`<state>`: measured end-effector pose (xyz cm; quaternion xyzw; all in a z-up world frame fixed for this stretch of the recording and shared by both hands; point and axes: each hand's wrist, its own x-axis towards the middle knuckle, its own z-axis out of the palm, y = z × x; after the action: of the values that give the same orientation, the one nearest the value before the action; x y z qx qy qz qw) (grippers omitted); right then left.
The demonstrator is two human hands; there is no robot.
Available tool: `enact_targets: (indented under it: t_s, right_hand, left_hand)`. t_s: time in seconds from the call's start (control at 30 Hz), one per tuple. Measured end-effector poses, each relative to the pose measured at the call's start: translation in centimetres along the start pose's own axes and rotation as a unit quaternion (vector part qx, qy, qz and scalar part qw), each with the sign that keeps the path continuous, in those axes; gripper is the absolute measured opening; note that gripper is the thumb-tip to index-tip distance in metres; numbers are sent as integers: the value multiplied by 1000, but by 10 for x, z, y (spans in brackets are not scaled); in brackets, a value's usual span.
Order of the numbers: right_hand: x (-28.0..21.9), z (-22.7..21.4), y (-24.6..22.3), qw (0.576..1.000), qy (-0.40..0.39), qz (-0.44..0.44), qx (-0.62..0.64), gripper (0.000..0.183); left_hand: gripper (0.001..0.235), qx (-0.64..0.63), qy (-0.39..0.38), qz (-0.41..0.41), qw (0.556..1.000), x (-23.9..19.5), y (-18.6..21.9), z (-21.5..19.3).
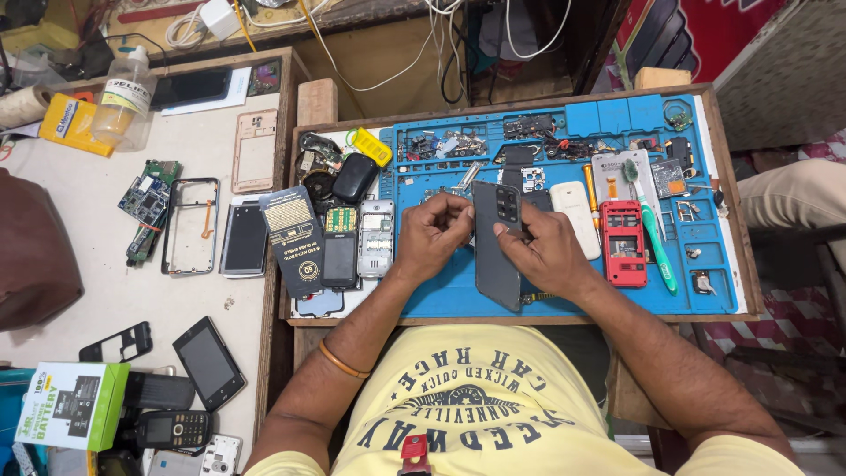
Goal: The person uses a metal spudger to pry and separate the back cover of a smartphone. They work along the edges and around the camera module, repeatedly lifting and adjusting the cover while holding the device.
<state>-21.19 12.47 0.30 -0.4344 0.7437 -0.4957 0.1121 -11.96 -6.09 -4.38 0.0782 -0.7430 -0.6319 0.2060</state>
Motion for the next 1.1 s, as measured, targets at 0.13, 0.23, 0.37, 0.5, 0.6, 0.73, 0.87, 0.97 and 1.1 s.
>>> enact_targets:
  t_s: [0.13,0.23,0.37,0.5,0.6,0.73,0.87,0.97,1.1]
  right_hand:
    - [1,1,0,1000,-5,-26,2,20]
    - [1,2,0,1000,-3,-24,2,22]
    - [1,4,1,1000,1,-14,-6,22]
    - [0,6,2,999,9,-30,-24,17]
    - [-2,6,2,999,5,-21,-47,15]
    - [-4,5,2,998,5,-34,-60,16]
    - [-5,4,1,996,2,-51,-67,18]
    - [-4,4,-1,997,1,-41,-70,19]
    - [-4,3,-3,998,-6,-9,-54,21]
  left_hand:
    - [11,80,10,32,996,0,2,0]
    - [13,108,16,58,992,-2,4,0]
    - [13,132,30,91,987,-4,6,3]
    - [13,199,20,98,975,-5,7,3]
    - [14,237,14,134,962,-6,9,3]
    - [15,265,6,157,952,-6,11,2]
    - [17,278,0,176,944,-6,12,1]
    - [16,272,0,167,948,-7,11,2]
    - [14,214,13,128,968,-5,6,2]
